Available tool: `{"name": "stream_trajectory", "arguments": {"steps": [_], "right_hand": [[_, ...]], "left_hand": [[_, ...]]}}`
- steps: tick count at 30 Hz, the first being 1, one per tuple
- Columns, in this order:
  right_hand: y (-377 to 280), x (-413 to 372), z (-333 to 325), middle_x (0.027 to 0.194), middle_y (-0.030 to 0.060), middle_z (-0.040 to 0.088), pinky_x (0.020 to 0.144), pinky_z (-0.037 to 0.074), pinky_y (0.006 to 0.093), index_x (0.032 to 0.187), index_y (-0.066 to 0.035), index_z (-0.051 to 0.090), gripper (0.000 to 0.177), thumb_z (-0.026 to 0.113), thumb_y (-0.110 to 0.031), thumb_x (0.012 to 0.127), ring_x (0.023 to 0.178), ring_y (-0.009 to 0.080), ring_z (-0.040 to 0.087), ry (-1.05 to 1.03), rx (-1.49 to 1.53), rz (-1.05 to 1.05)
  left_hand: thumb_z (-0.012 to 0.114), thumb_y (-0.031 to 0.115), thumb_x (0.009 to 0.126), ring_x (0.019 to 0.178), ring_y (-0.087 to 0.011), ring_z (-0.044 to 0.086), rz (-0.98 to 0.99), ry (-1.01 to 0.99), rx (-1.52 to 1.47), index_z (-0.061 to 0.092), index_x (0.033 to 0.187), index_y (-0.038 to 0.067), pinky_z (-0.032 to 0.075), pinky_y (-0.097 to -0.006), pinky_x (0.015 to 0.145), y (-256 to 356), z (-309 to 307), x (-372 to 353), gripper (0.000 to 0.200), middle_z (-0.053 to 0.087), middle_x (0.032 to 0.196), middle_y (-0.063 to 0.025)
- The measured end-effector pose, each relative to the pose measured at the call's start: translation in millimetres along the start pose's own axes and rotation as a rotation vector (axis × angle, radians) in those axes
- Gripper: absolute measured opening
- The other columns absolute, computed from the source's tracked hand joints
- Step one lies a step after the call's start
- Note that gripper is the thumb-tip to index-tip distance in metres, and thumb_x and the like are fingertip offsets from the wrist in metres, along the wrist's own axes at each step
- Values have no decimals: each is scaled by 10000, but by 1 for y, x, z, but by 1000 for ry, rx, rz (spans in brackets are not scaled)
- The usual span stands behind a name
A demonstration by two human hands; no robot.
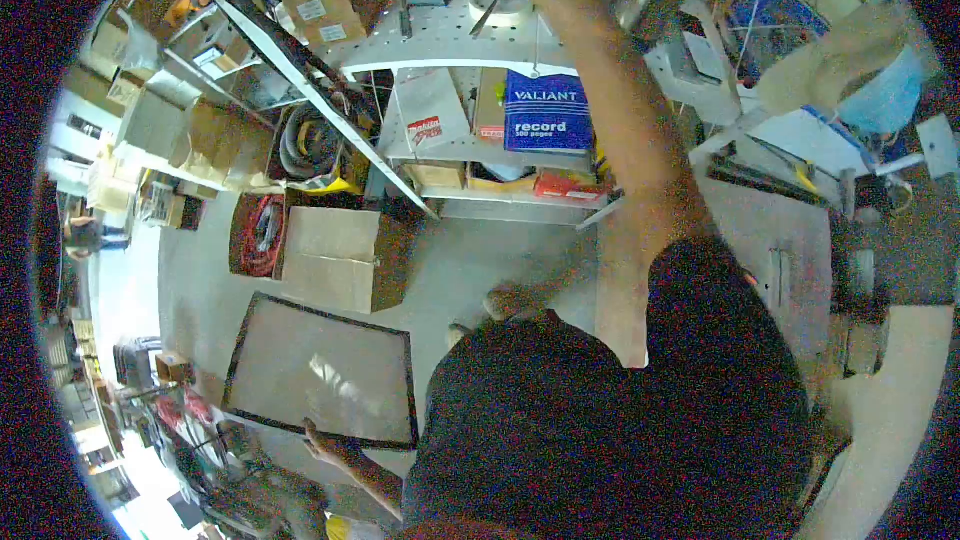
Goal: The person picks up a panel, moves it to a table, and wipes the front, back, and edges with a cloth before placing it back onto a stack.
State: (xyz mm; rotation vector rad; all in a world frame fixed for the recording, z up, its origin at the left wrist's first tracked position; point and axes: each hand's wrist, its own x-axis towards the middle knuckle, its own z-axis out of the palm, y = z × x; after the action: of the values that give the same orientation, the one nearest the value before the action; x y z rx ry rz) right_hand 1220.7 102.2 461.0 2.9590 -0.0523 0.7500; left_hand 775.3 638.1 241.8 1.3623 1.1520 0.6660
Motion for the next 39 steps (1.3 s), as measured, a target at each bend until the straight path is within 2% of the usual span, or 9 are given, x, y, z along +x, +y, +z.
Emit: {"name": "stream_trajectory", "arguments": {"steps": [3,7,17,19,23,25,29,33,39], "right_hand": [[75,75,99,1015,209,649,777,516,448,1062,-29,634,309,515,-115,790,895,362,644,-399,-102,90],[123,62,132,1118,175,630,876,492,443,1048,-7,649,324,495,-135,794,1034,327,611,-471,-376,71],[111,61,99,1126,183,625,885,477,476,1106,-102,648,355,475,-293,862,1028,380,606,-154,-256,259],[101,67,73,1098,192,634,866,479,494,1092,-76,645,385,507,-312,821,1021,389,607,-79,-157,347],[20,35,-30,1008,231,638,879,464,444,980,53,621,387,688,-271,779,994,353,608,148,79,375],[-2,7,-59,1012,193,661,810,504,394,1080,-31,629,409,558,-232,731,912,342,641,238,-49,161],[-164,-108,-113,942,121,674,827,467,320,1082,-15,628,276,579,-132,837,859,188,619,281,696,31],[-312,-206,-43,969,165,603,659,506,383,1011,-36,607,300,691,-33,723,839,321,592,91,1097,-786],[-440,-242,22,1419,180,311,970,426,442,1351,-183,390,600,639,-327,826,1260,379,391,-145,1139,-936]], "left_hand": [[720,364,703,1075,-328,495,-1,7,21,367,1335,-48,438,-488,894,13,31,-1,833,472,1234,-226],[717,299,719,1026,-307,517,-32,25,-92,457,1256,-46,454,-459,848,1,47,14,689,504,1178,-207],[686,237,765,865,-247,542,-29,-98,2,505,1152,-48,467,-406,768,5,31,33,514,553,1015,-146],[680,295,763,692,-164,454,23,-75,-71,497,898,29,399,-331,627,9,35,32,349,445,753,-27],[657,197,781,782,-237,575,-14,-195,-138,517,1104,-48,496,-373,703,6,29,56,429,578,950,-144],[641,174,786,711,-216,587,-41,-204,-193,533,1055,-31,504,-344,639,10,43,61,355,589,878,-122],[668,295,771,728,-159,524,18,-144,171,558,1032,-43,433,-281,625,22,55,66,441,568,838,-79],[661,239,752,814,-172,540,2,-256,-126,574,1002,-47,434,-288,725,57,83,65,390,585,882,-83],[619,226,762,788,-184,581,-14,-501,-434,510,1096,-52,476,-299,724,84,98,59,449,596,938,-111]]}}
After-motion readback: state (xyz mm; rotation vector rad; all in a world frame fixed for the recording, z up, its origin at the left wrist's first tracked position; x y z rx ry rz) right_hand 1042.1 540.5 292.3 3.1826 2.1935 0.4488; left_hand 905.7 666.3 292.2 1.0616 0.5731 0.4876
